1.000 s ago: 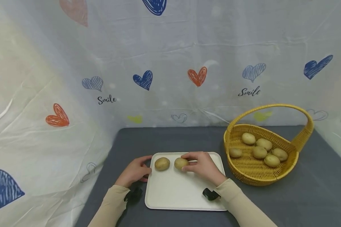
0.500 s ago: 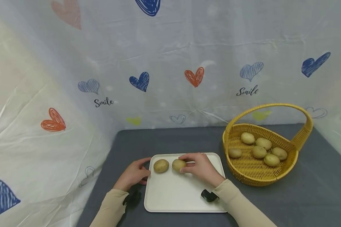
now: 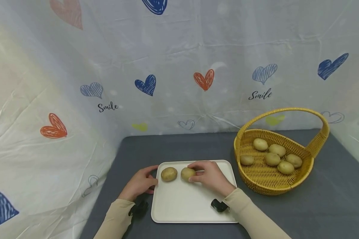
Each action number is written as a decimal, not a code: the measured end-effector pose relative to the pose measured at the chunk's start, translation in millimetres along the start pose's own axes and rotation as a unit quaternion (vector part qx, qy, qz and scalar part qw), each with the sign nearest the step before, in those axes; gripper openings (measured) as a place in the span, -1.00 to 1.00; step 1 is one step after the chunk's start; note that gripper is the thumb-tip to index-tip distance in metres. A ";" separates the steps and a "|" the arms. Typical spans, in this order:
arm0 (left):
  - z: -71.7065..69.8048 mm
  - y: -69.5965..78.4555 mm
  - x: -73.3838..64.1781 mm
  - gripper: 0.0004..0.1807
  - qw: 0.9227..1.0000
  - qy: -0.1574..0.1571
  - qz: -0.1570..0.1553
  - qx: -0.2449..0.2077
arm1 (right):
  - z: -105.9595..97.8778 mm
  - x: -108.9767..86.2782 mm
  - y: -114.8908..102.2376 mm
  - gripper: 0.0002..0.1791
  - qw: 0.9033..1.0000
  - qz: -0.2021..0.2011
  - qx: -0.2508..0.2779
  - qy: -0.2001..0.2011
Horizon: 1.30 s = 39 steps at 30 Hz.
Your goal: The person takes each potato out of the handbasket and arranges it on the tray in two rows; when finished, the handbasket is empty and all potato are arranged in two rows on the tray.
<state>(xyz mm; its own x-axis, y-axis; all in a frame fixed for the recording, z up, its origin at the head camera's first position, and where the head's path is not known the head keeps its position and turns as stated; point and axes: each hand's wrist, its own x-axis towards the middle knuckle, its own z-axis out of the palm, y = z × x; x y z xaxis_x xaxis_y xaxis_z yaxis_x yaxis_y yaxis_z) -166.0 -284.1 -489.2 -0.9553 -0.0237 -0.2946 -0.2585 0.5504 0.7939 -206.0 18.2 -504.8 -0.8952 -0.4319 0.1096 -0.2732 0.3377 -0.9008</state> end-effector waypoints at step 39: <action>1.1 -0.4 4.7 -0.19 1.000 0.003 -0.008 0.000 | -8.8 0.0 -1.8 -0.52 0.999 0.033 -0.013 -0.020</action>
<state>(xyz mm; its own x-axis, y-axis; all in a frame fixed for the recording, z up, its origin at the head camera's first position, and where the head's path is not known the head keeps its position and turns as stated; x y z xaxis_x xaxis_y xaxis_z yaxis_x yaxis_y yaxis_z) -170.2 -283.6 -491.6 -0.9516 -0.0371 -0.3052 -0.2744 0.5501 0.7888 -208.6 24.9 -499.4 -0.8967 -0.4414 0.0337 -0.2247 0.3882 -0.8938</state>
